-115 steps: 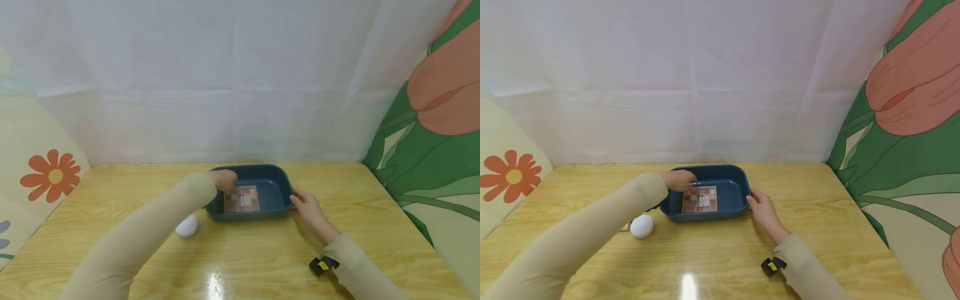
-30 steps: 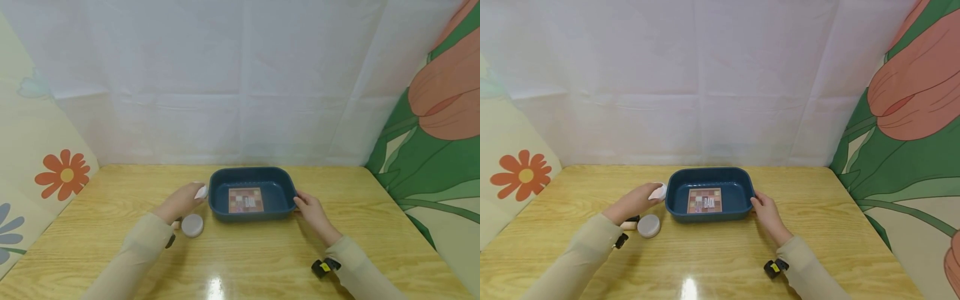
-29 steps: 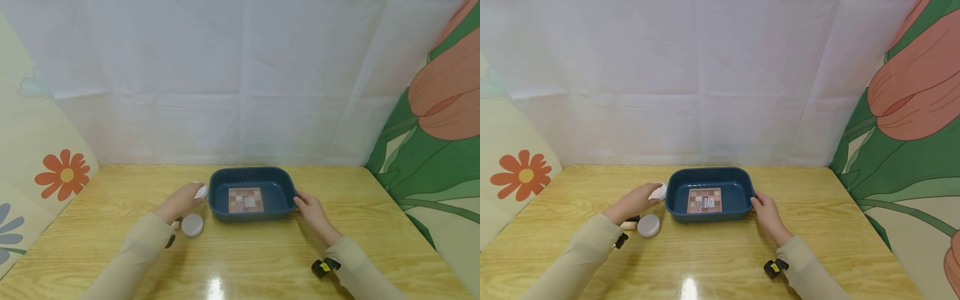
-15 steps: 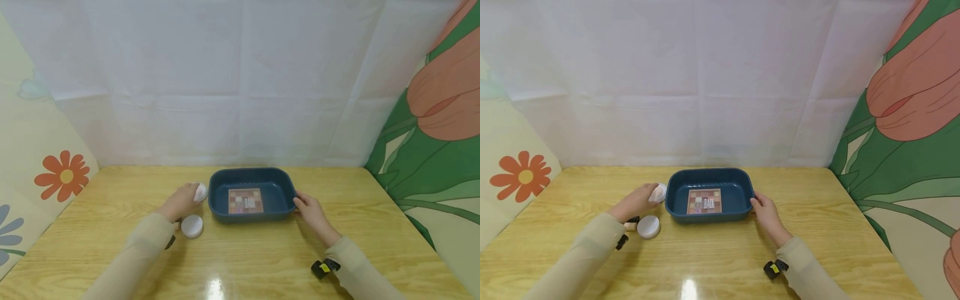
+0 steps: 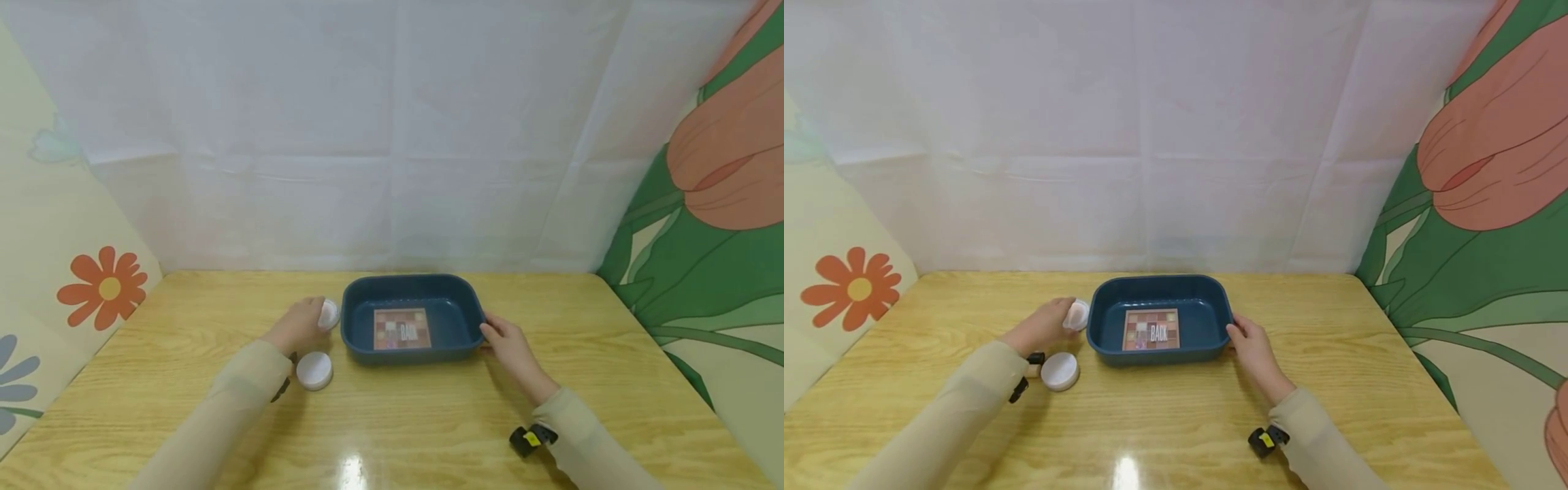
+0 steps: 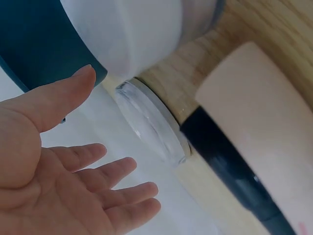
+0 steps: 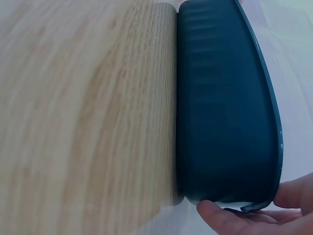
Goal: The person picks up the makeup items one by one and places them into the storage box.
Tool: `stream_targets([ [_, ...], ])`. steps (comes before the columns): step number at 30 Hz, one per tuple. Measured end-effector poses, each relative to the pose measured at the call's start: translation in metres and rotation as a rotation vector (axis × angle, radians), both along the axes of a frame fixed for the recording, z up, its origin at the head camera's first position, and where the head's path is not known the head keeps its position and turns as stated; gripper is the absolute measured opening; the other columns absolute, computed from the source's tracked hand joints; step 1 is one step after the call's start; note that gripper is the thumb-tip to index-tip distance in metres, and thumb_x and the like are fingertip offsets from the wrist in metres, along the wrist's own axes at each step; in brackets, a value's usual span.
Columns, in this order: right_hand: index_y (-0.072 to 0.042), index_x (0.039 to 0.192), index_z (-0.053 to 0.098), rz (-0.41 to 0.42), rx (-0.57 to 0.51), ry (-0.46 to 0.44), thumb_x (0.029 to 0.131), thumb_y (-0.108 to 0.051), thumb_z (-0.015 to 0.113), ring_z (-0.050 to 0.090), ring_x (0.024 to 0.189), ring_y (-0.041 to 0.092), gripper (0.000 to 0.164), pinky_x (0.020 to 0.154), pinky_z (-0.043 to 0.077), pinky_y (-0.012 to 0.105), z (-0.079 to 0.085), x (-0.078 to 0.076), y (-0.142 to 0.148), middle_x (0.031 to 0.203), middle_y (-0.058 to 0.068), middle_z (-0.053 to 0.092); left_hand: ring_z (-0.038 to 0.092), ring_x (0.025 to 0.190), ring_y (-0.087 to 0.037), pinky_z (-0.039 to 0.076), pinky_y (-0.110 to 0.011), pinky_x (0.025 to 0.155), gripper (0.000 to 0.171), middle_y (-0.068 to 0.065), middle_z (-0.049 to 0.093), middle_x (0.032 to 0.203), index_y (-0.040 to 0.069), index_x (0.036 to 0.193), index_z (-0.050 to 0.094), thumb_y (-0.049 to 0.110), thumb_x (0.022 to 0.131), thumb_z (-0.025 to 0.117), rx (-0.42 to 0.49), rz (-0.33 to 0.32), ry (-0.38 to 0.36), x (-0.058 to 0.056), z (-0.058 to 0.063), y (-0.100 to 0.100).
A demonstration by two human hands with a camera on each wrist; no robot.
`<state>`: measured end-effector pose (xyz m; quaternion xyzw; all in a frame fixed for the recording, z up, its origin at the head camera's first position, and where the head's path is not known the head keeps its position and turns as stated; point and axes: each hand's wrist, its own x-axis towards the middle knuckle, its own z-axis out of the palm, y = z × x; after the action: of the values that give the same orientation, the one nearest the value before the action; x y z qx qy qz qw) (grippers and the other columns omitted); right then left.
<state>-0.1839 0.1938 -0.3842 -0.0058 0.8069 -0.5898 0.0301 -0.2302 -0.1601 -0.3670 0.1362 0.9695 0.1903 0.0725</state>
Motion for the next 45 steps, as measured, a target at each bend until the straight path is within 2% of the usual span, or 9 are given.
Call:
stream_targets([
  [7, 0.014, 0.145, 0.026, -0.003, 0.032, 0.003, 0.105, -0.004, 0.036, 0.048, 0.123, 0.044, 0.045, 0.090, 0.052, 0.046, -0.001, -0.001, 0.002, 0.144, 0.034, 0.034, 0.035, 0.130, -0.054, 0.029, -0.058, 0.109, 0.066, -0.039, 0.037, 0.139, -0.019, 0.138, 0.033, 0.009, 0.089, 0.067, -0.031, -0.007, -0.008, -0.001, -0.001, 0.002],
  [15, 0.015, 0.145, 0.026, -0.002, 0.027, 0.003, 0.105, -0.003, 0.036, 0.047, 0.123, 0.045, 0.045, 0.092, 0.051, 0.047, -0.001, 0.000, 0.001, 0.145, 0.035, 0.033, 0.041, 0.124, -0.054, 0.035, -0.059, 0.104, 0.066, -0.039, 0.043, 0.133, -0.019, 0.135, 0.035, 0.009, 0.086, 0.069, -0.047, -0.012, 0.017, -0.004, -0.003, 0.000],
  [22, 0.016, 0.144, 0.028, -0.014, 0.019, 0.009, 0.105, -0.002, 0.036, 0.049, 0.122, 0.044, 0.044, 0.091, 0.052, 0.047, -0.001, 0.000, 0.000, 0.143, 0.035, 0.035, 0.043, 0.122, -0.054, 0.035, -0.059, 0.104, 0.067, -0.038, 0.045, 0.132, -0.018, 0.135, 0.036, 0.010, 0.084, 0.070, -0.042, 0.007, 0.005, -0.009, -0.004, 0.002],
  [28, 0.017, 0.143, 0.029, -0.017, 0.012, 0.012, 0.104, -0.002, 0.036, 0.050, 0.120, 0.044, 0.043, 0.090, 0.052, 0.047, -0.001, -0.001, -0.001, 0.142, 0.036, 0.036, 0.048, 0.116, -0.053, 0.038, -0.058, 0.102, 0.062, -0.036, 0.050, 0.123, -0.018, 0.129, 0.039, 0.011, 0.084, 0.071, -0.061, -0.008, 0.007, -0.013, -0.006, 0.003],
  [36, 0.015, 0.145, 0.026, -0.013, 0.014, -0.004, 0.105, -0.003, 0.035, 0.047, 0.123, 0.045, 0.045, 0.093, 0.050, 0.048, -0.001, 0.000, 0.000, 0.144, 0.035, 0.034, 0.047, 0.117, -0.053, 0.037, -0.058, 0.103, 0.067, -0.035, 0.048, 0.125, -0.018, 0.133, 0.036, 0.016, 0.086, 0.069, -0.096, 0.022, -0.018, -0.016, -0.008, 0.004],
  [45, 0.015, 0.145, 0.025, -0.010, 0.004, -0.004, 0.105, -0.002, 0.035, 0.049, 0.121, 0.044, 0.045, 0.092, 0.051, 0.047, -0.002, 0.000, 0.001, 0.143, 0.035, 0.034, 0.050, 0.109, -0.052, 0.041, -0.058, 0.099, 0.069, -0.035, 0.050, 0.114, -0.021, 0.129, 0.036, 0.018, 0.083, 0.068, -0.121, 0.017, 0.015, -0.020, -0.015, 0.006],
])
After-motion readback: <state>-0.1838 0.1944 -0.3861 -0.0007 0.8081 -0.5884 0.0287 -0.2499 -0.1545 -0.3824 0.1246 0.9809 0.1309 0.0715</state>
